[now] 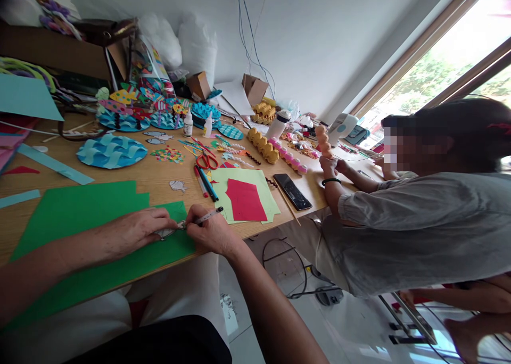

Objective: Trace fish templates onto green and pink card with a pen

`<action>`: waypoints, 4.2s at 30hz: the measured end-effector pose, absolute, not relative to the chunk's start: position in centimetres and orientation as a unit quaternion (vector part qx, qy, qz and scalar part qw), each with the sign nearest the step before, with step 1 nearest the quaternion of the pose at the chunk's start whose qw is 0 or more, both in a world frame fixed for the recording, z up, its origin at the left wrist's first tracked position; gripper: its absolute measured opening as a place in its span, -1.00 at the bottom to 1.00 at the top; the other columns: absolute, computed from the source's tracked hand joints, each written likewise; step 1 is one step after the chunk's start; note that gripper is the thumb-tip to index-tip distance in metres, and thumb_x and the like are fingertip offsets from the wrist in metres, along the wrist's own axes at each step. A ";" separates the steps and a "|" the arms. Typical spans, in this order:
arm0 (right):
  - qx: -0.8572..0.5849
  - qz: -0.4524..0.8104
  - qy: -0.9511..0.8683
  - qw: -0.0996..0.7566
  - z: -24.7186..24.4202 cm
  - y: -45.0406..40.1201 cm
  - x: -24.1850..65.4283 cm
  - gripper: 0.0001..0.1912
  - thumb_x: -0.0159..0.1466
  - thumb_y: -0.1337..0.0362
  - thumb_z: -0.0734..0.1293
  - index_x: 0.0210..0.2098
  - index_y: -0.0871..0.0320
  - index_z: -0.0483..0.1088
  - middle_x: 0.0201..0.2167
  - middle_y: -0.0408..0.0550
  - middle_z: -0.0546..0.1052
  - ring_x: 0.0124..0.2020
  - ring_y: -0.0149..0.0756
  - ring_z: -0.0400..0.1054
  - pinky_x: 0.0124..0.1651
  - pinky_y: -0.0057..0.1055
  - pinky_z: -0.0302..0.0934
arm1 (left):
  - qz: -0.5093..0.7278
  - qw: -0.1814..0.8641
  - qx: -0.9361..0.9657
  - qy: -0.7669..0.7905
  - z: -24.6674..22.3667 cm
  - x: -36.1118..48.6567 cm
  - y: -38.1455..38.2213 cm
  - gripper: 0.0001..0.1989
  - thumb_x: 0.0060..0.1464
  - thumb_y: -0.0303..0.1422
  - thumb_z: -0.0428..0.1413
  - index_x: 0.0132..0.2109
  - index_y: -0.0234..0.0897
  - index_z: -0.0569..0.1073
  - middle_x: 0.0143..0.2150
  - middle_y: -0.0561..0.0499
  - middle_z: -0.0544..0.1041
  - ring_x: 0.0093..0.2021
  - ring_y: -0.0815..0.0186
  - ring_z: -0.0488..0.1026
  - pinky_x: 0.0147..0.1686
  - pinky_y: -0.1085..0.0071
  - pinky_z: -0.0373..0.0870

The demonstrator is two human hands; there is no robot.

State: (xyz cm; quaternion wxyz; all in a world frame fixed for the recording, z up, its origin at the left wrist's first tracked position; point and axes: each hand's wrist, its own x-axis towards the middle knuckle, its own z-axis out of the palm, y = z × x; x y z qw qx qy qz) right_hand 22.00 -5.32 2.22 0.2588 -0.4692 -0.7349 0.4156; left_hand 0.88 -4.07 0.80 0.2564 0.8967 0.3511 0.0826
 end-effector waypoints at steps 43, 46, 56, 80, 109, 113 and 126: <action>-0.489 0.402 -0.701 0.328 1.6 -5.3 21.0 -0.94 -0.02 0.39 0.17 -0.55 0.10 0.19 -0.65 -0.28 0.19 -0.59 -0.42 0.04 -0.54 -0.49 -0.08 | 0.035 0.233 0.912 0.334 0.8 1.0 -3.7 -0.64 0.23 -0.37 -0.12 0.06 -0.16 0.46 -0.24 -0.04 0.36 -0.24 0.20 0.38 -0.27 0.36 0.25; -0.492 0.395 -0.699 0.335 1.5 -5.4 20.9 -0.94 -0.01 0.40 0.17 -0.55 0.11 0.19 -0.65 -0.28 0.20 -0.58 -0.43 0.05 -0.54 -0.49 -0.08 | 0.032 0.233 0.911 0.337 0.8 1.0 -3.7 -0.64 0.23 -0.39 -0.13 0.07 -0.16 0.45 -0.23 -0.05 0.36 -0.22 0.19 0.38 -0.26 0.35 0.25; -0.497 0.407 -0.696 0.321 1.6 -5.4 21.1 -0.92 -0.01 0.41 0.18 -0.55 0.10 0.20 -0.67 -0.29 0.19 -0.60 -0.43 0.05 -0.55 -0.51 -0.09 | 0.047 0.239 0.911 0.333 0.6 1.0 -3.6 -0.62 0.22 -0.38 -0.12 0.08 -0.16 0.46 -0.23 -0.06 0.37 -0.23 0.16 0.39 -0.26 0.33 0.26; -0.496 0.392 -0.704 0.325 2.0 -5.8 21.1 -0.92 -0.01 0.41 0.17 -0.55 0.11 0.21 -0.66 -0.29 0.19 -0.60 -0.45 0.03 -0.55 -0.51 -0.09 | 0.055 0.228 0.914 0.332 0.4 0.8 -3.7 -0.64 0.23 -0.37 -0.12 0.07 -0.12 0.45 -0.24 -0.02 0.37 -0.25 0.22 0.36 -0.27 0.39 0.26; -0.520 0.388 -0.669 0.361 1.5 -5.5 20.8 -0.93 -0.05 0.40 0.16 -0.58 0.11 0.20 -0.66 -0.27 0.20 -0.58 -0.43 0.06 -0.53 -0.50 -0.05 | 0.067 0.220 0.914 0.334 0.9 0.9 -4.0 -0.64 0.21 -0.39 -0.13 0.01 -0.15 0.49 -0.28 -0.01 0.37 -0.29 0.26 0.34 -0.32 0.41 0.24; -0.515 0.401 -0.672 0.351 1.7 -5.6 20.7 -0.94 -0.04 0.39 0.17 -0.58 0.11 0.21 -0.68 -0.30 0.18 -0.60 -0.44 0.04 -0.55 -0.51 -0.08 | 0.075 0.222 0.914 0.331 0.5 0.8 -3.8 -0.65 0.21 -0.37 -0.12 0.00 -0.13 0.49 -0.28 0.00 0.37 -0.30 0.27 0.34 -0.33 0.42 0.24; -0.541 0.367 -0.667 0.358 1.6 -5.2 20.6 -0.91 -0.07 0.43 0.15 -0.60 0.10 0.18 -0.66 -0.28 0.19 -0.58 -0.42 0.06 -0.52 -0.49 -0.06 | 0.073 0.215 0.915 0.335 0.7 0.9 -4.1 -0.66 0.23 -0.39 -0.11 0.03 -0.12 0.48 -0.27 0.01 0.38 -0.28 0.27 0.34 -0.31 0.43 0.24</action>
